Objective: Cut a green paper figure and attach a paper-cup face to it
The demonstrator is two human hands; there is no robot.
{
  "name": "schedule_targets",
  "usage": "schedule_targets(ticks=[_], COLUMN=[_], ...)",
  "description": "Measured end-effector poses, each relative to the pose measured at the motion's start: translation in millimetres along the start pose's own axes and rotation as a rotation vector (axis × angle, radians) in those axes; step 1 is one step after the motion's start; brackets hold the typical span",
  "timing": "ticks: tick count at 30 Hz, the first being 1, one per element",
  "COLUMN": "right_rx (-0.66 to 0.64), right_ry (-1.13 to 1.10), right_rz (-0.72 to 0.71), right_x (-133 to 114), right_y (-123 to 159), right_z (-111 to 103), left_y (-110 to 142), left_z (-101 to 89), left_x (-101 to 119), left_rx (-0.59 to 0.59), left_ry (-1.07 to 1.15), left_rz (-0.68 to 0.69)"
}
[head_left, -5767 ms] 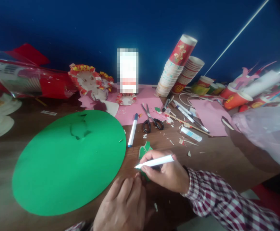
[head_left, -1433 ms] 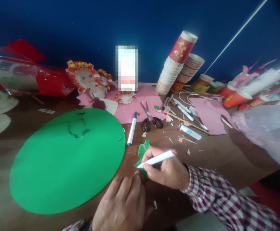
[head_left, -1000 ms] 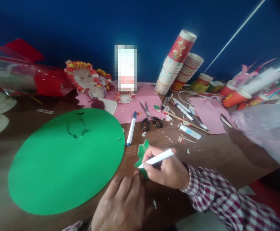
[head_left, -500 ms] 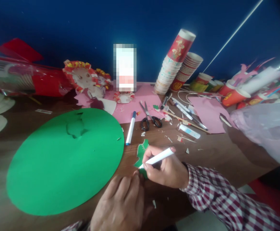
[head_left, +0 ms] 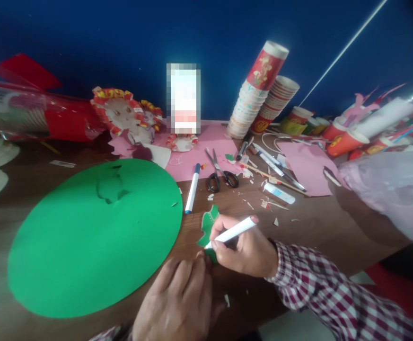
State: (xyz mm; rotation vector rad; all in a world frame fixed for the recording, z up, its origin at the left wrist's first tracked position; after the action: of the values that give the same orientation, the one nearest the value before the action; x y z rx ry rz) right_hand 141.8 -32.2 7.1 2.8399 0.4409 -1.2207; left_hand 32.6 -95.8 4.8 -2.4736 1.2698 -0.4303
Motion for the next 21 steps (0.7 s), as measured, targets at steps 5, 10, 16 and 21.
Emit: schedule_targets(ticks=[5,10,16,21], right_rx=[0.008,-0.002,-0.012,-0.010], right_ry=[-0.039,-0.005,-0.032,-0.032], right_rz=[0.019,0.028,0.018,0.040], right_x=[2.0,1.7,1.7,2.4], right_y=[0.0,-0.6,-0.1,0.4], right_z=[-1.0,-0.4,0.6,0.1], left_y=[0.5,0.0,-0.9,-0.5], left_z=[1.7,2.0,0.3,0.3], left_x=[-1.1,-0.3,-2.0,-0.7], left_rx=[-0.005,-0.008,0.007,0.004], left_ry=[0.009,0.007,0.018,0.013], left_rz=[0.004,0.007,-0.008,0.000])
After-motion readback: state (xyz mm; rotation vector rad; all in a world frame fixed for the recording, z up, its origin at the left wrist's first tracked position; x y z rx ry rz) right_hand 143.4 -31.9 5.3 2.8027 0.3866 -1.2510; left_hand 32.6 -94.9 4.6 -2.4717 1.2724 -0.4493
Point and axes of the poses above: each hand's wrist, its own y-axis away from the middle knuckle, its own z-axis out of the palm, x = y × z, the point moved 7 cm from there along -y, towards the middle knuckle, and after that the axes turned 7 degrees about y, right-handed, at the moved point
